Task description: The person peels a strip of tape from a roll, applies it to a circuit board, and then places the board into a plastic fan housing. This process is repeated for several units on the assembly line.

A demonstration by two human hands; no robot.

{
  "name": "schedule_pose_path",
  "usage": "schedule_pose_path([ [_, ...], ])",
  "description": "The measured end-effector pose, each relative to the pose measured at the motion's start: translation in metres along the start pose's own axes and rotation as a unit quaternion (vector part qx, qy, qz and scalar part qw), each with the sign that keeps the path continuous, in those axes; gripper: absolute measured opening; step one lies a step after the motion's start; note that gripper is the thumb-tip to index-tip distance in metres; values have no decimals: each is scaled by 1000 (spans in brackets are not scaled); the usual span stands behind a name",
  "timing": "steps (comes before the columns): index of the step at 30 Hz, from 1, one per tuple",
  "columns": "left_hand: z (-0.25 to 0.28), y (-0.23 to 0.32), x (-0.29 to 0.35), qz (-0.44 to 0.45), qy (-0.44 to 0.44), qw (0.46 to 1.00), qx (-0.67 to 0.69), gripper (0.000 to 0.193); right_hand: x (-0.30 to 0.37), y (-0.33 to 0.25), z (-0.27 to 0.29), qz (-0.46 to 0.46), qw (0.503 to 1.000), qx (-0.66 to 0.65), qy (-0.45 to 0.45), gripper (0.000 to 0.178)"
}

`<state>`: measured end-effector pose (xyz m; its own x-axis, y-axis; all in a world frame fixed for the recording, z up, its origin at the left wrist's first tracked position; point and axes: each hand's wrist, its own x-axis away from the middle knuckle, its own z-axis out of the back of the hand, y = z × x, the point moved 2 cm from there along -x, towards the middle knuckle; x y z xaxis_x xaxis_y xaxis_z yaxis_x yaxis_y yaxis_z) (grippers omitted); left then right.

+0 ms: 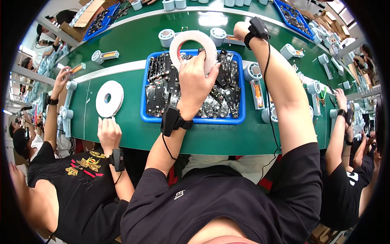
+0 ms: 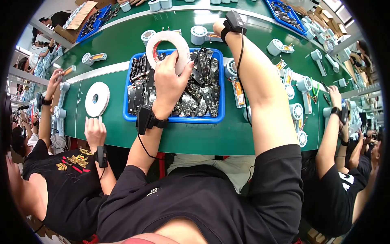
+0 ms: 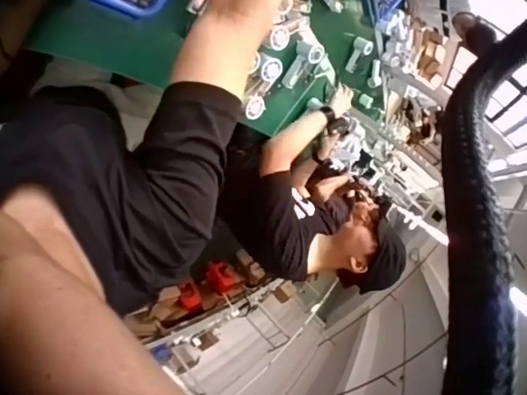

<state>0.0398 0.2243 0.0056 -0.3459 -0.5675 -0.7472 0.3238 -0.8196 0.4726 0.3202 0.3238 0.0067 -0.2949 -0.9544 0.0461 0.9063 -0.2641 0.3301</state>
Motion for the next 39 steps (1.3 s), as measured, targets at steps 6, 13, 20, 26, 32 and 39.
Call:
schedule_pose_path([
  [6,0,2,-3,17,14,999,37,42,-1,38,-16,-18,992,-116,-35,16],
  [13,2,1,-2,17,22,998,57,39,15,57,-17,-65,990,-98,-81,13],
  [20,-2,2,0,28,9,998,60,38,28,86,-20,-96,970,-198,-99,12],
  [26,-3,2,1,32,-7,997,65,38,37,90,-20,-124,981,-149,1,11],
  [32,-2,2,1,27,-7,998,49,38,38,86,-32,-189,961,-160,125,24],
  [39,-2,2,2,41,-8,997,59,38,51,94,-33,-194,966,-128,111,43],
])
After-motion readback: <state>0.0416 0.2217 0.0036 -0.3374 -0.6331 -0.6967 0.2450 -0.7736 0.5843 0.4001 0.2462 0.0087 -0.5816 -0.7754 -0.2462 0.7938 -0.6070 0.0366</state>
